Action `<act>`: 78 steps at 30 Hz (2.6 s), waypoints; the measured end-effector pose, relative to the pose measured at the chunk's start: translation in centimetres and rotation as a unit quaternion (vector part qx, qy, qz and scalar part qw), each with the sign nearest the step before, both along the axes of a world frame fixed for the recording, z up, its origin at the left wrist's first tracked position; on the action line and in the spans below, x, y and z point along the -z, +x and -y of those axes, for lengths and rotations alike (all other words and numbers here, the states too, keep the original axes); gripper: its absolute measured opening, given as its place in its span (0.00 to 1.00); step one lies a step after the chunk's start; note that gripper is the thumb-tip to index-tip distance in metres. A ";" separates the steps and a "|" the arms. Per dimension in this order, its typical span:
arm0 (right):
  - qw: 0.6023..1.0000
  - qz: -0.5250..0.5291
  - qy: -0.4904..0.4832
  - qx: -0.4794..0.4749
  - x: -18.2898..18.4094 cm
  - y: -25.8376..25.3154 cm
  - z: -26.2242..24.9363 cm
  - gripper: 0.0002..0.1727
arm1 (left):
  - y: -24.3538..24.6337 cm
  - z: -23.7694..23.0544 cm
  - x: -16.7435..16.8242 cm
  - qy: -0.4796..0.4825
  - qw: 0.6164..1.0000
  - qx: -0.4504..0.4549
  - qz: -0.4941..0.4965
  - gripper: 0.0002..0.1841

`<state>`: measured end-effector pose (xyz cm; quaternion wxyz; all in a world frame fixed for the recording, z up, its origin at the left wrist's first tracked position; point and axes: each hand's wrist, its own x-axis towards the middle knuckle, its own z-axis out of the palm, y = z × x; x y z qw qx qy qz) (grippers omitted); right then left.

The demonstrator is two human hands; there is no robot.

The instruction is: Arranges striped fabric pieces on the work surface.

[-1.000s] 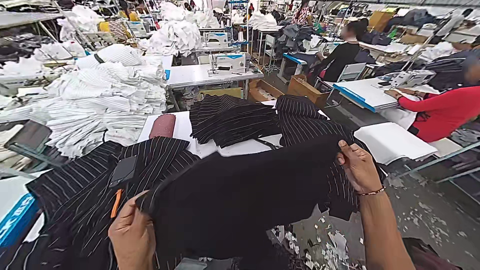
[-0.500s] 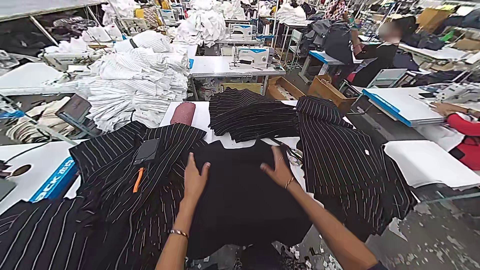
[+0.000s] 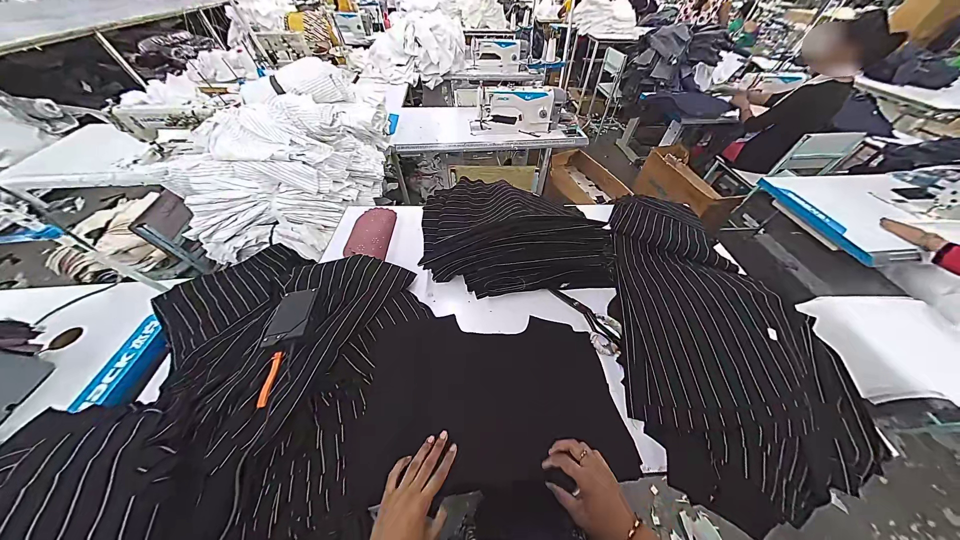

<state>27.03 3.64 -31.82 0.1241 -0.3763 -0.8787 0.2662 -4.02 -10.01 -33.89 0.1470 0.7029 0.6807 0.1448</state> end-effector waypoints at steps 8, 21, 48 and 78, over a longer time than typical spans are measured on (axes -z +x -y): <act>0.970 0.174 -0.163 0.037 -8.4 -6.1 -13.5 0.17 | -4.2 -11.3 -6.1 -0.135 0.975 -0.120 0.129 0.16; 0.977 0.195 -0.012 0.089 -0.6 -9.9 -23.0 0.29 | -2.1 -24.2 -4.3 0.015 0.992 -0.120 0.042 0.17; 0.982 0.155 0.049 0.096 1.2 -4.5 -9.2 0.49 | 0.9 -13.9 2.4 0.092 0.991 -0.076 0.066 0.46; 0.915 0.050 0.208 0.342 -2.9 5.9 -11.8 0.18 | 6.4 -12.0 1.9 0.042 0.997 0.060 -0.011 0.37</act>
